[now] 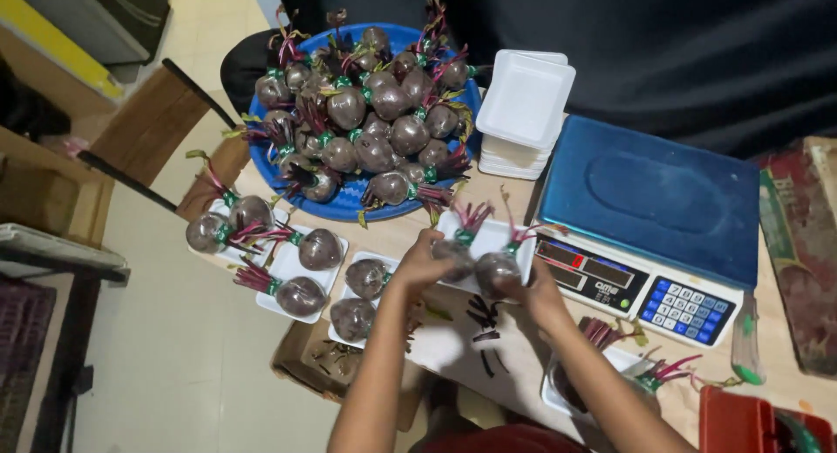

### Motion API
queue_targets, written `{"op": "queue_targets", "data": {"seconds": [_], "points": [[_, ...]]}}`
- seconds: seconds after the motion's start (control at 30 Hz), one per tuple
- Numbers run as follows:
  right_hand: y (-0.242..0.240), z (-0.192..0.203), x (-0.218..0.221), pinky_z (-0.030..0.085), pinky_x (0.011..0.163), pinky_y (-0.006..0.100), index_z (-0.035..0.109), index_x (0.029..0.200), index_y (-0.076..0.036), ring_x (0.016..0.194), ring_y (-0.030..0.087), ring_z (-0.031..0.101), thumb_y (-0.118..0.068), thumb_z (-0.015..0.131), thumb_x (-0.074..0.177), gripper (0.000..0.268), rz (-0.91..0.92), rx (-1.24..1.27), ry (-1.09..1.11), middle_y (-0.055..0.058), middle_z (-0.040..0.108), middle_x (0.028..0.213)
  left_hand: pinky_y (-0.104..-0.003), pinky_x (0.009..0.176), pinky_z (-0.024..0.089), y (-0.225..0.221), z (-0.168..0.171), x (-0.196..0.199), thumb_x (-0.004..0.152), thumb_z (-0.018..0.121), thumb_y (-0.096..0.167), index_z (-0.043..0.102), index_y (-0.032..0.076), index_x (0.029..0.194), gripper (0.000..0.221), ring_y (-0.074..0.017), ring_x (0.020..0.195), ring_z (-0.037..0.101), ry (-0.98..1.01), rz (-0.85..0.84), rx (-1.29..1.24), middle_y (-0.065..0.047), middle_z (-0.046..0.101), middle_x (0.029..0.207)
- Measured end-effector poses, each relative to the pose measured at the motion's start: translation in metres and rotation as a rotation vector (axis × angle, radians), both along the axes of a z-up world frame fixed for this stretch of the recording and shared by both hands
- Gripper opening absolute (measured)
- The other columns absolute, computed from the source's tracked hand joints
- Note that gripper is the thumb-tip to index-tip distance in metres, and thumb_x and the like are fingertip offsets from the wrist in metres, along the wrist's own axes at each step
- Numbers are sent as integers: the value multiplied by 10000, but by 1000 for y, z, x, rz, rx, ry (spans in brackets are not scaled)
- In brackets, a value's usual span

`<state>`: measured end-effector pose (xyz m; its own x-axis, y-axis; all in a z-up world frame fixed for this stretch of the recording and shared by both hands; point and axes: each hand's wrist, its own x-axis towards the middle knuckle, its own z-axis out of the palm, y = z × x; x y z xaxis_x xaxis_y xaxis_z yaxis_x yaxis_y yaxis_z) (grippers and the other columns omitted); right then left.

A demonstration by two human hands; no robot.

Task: The person picks up bagged beets from a large pile in a bowl, weighs them individually on a digital scale, and places them onto white plastic trays.

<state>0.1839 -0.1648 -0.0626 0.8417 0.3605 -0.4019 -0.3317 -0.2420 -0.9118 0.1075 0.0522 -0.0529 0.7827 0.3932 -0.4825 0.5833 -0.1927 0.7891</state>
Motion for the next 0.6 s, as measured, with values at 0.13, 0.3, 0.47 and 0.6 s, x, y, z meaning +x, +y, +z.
{"op": "queue_targets", "data": {"seconds": [0.13,0.3,0.47,0.6], "points": [[21,-34,-17,573,679,407,447,1474,-42,936,257,666,-119,860,809,787,-55,-54,74,172,687,1111,-492,1079,493,20,16,-7,723,766,245,560,141,1369,685,-391,1334,574,58,-126,41,-243,609,1397],[24,-60,-10,561,891,512,554,1391,-11,1123,388,681,-357,989,684,899,-46,-146,21,272,681,1193,-478,1082,491,31,17,1,695,792,233,617,103,1331,672,-383,1341,574,72,-187,49,-255,607,1403],[8,-38,-25,490,984,556,424,1421,-1,1223,470,580,-310,908,756,879,-150,-45,32,348,555,1323,-489,1099,466,45,13,12,685,797,194,629,89,1331,676,-412,1376,528,-25,-219,-22,-263,556,1458],[7,-6,-63,471,1023,504,362,1425,-37,1250,374,543,-207,838,803,802,-219,211,77,280,529,1410,-420,1003,518,41,26,1,739,744,138,600,77,1372,652,-366,1192,630,-109,-280,-178,-281,657,1264]]}}
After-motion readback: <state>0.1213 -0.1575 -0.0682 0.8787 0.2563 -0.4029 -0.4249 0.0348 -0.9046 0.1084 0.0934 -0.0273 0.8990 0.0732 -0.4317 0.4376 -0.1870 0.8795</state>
